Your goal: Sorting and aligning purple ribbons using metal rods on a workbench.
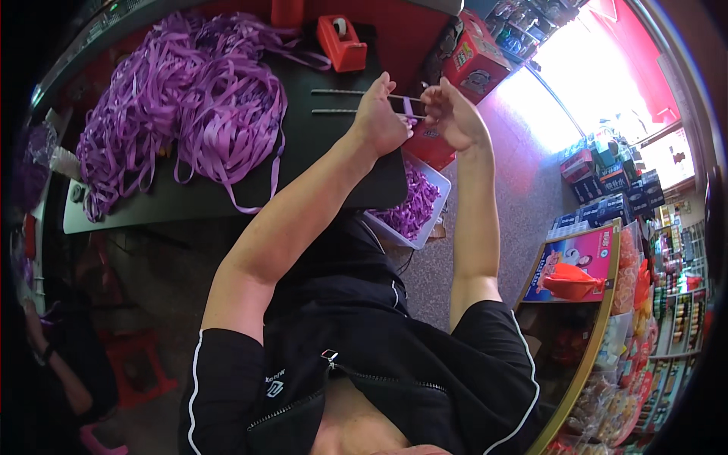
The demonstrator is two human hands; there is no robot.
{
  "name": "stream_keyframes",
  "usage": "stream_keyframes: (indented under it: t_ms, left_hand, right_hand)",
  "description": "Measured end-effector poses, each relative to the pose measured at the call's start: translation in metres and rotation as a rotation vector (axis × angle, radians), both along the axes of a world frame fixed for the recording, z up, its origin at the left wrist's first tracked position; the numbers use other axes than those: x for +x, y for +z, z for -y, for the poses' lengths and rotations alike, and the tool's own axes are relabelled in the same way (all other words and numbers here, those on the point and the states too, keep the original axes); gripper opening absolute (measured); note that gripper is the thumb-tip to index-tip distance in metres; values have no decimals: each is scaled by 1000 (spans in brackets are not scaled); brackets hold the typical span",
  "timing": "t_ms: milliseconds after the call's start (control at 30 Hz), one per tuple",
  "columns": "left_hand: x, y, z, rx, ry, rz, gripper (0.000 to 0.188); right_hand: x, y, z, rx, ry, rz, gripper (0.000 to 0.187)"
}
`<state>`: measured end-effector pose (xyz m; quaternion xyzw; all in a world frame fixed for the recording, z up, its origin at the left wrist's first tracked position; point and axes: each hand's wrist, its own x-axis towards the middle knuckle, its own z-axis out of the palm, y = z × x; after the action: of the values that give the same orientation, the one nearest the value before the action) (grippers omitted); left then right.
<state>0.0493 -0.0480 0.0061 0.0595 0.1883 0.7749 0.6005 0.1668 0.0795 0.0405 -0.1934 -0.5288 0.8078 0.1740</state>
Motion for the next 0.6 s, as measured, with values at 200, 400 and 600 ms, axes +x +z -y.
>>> stream_keyframes:
  t_ms: [200, 400, 600]
  left_hand:
    - [5, 11, 10, 164, -117, -121, 43]
    - [1, -7, -1, 226, -110, -170, 13]
    - [9, -5, -1, 129, -112, -182, 4]
  right_hand:
    - [9, -15, 11, -266, 112, -184, 34]
    - [1, -26, 28, -366, 51, -246, 35]
    - [8, -40, 29, 10, -206, -168, 30]
